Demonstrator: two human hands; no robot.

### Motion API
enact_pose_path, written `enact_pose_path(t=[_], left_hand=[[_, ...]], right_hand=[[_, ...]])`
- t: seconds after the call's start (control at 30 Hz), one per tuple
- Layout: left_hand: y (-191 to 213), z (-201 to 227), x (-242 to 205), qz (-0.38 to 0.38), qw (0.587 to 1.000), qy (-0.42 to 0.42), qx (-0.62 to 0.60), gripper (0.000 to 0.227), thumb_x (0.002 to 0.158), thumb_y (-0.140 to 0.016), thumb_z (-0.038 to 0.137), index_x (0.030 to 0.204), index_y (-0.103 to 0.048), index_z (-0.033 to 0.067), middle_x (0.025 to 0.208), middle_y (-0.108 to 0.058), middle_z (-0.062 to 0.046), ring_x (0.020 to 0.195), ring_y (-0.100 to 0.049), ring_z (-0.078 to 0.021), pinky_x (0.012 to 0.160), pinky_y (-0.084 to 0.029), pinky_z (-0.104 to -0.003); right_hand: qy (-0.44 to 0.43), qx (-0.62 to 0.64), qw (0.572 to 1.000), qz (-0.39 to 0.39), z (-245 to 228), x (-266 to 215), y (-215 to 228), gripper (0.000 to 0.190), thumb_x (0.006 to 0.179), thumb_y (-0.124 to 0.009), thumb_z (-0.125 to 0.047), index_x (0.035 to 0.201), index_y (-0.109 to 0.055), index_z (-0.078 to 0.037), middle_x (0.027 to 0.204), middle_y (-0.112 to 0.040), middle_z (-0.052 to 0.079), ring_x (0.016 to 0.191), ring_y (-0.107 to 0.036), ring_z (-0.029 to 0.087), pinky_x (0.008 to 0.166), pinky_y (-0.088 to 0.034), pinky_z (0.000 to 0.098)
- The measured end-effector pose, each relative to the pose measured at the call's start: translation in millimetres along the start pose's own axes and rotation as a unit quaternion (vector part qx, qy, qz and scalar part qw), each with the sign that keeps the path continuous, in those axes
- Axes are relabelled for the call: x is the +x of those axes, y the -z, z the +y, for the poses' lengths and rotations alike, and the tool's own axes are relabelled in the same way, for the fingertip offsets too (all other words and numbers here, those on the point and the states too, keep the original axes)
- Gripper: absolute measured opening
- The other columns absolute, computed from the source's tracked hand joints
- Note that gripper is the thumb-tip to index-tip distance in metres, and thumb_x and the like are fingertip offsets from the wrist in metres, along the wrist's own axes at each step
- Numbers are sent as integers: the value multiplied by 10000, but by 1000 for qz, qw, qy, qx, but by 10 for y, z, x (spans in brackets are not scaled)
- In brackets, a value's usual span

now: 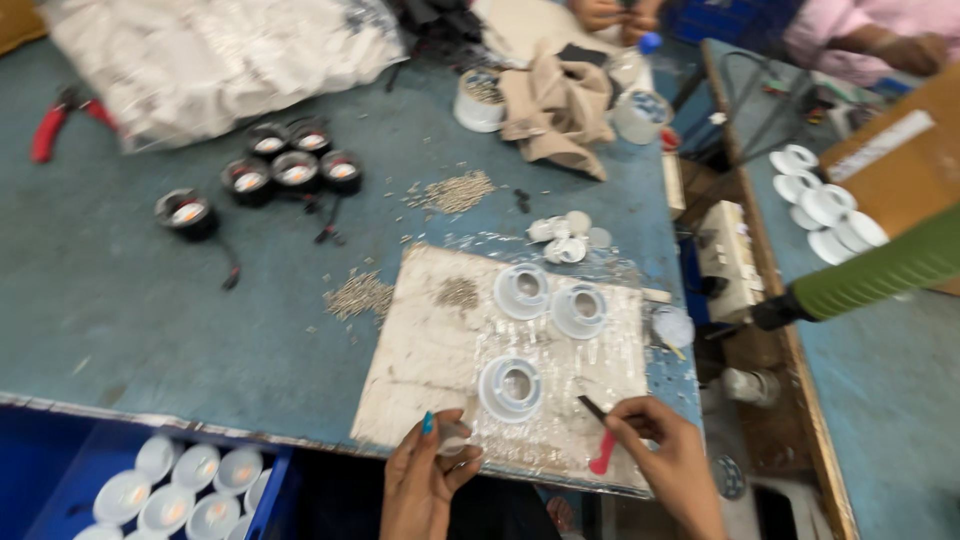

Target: The person assembles LED light fixtures by inserting a bulb into a black housing and securing it with a green caulking gun. They then use a utility knife to trim the edges of white plastic rings and place them onto the assembled units.

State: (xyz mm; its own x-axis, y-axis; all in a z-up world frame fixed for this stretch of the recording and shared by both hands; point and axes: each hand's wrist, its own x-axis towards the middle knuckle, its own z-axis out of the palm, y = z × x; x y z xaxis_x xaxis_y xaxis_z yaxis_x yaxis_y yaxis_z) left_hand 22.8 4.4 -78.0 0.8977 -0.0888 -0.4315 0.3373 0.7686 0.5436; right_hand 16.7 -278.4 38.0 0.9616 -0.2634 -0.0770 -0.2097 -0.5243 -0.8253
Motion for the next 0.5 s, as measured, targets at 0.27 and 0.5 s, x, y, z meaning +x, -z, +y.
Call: enact_pose_path(t=[0.27, 0.5], left_hand=[[-632, 391, -396, -6, 1000, 11, 6, 446, 1018, -456, 226, 1334, -618, -43, 1211, -752, -262, 1119, -750, -316, 937, -635, -389], [-746, 333, -568, -79, 996, -16, 40, 430, 1004, -505, 159, 1368, -580, -56, 1323, -702, -252, 1248, -686, -299, 1062, -560, -424]], right_hand=[[29, 236, 964, -115, -157, -303, -512, 308, 910, -591, -63, 1200, -658, 20, 924, -642, 55, 849, -666, 151, 781, -543, 274], [41, 290, 949, -117, -367, -429, -1007, 198, 1002, -601, -118, 933, -679, 50, 809, -561, 40, 579, -476, 98, 514, -376, 241]])
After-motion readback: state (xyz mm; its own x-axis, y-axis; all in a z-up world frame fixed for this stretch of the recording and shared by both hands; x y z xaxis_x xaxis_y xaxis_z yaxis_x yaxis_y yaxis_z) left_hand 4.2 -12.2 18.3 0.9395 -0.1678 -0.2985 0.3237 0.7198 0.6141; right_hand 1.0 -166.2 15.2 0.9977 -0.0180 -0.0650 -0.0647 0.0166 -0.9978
